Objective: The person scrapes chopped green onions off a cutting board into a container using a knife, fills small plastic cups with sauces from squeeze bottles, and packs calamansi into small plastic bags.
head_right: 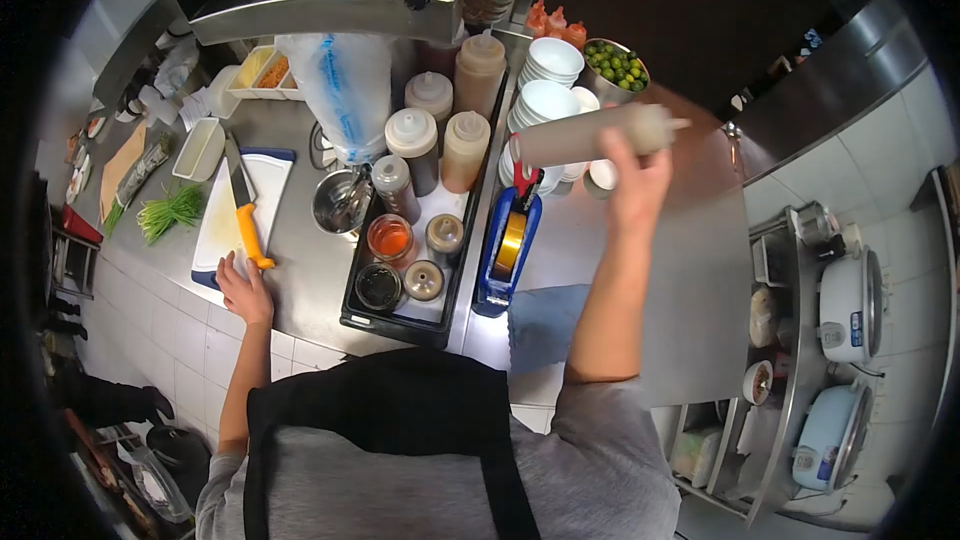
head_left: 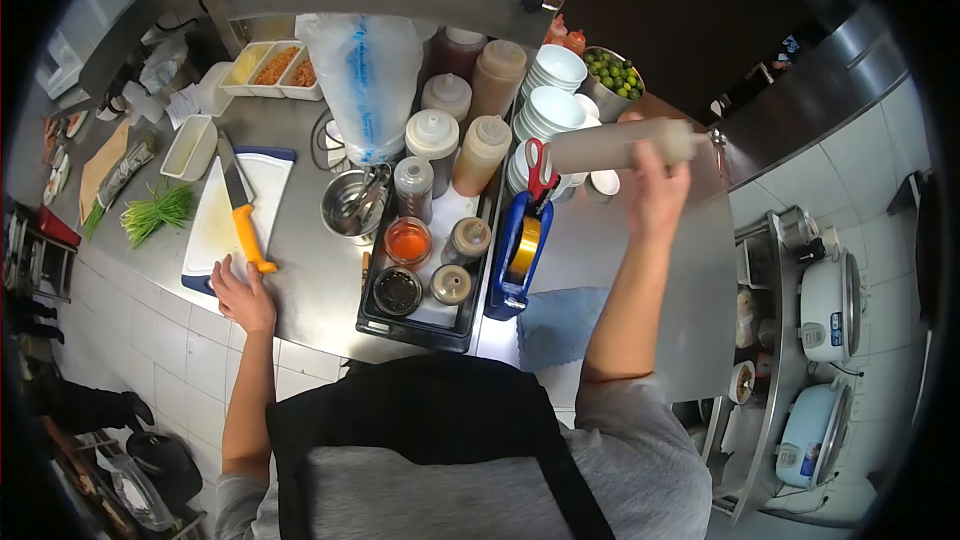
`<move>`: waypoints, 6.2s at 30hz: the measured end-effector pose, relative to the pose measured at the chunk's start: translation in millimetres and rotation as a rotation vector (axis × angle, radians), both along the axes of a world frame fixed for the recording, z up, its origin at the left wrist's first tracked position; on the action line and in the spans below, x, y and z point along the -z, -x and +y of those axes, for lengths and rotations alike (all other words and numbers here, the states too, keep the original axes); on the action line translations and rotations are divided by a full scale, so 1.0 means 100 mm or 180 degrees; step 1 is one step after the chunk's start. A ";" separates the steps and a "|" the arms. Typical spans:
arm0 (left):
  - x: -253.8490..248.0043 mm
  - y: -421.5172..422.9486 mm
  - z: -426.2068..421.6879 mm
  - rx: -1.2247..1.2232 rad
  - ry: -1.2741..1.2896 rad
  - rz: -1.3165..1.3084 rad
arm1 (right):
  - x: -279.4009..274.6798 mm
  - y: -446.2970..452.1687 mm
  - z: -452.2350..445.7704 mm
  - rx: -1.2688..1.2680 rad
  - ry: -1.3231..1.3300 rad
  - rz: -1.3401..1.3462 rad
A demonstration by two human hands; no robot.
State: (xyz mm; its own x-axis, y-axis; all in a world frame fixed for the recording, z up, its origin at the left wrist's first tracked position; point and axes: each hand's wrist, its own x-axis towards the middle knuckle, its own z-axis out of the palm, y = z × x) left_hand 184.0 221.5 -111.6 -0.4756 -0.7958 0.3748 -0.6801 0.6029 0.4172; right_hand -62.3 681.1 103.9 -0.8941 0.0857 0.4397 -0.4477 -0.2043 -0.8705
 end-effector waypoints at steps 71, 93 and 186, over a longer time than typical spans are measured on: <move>-0.07 0.03 0.06 -0.0002 -0.0055 0.0053 | 0.25 0.17 0.18 -0.1412 0.0342 -0.0458; -0.11 -0.18 -0.16 0.0382 -0.0448 0.1176 | 0.65 -0.13 -0.74 -0.1935 -0.2448 -0.0662; -1.30 1.25 -3.57 0.3749 0.1134 0.0518 | 1.18 -2.67 -4.39 0.0046 -0.1085 -0.2148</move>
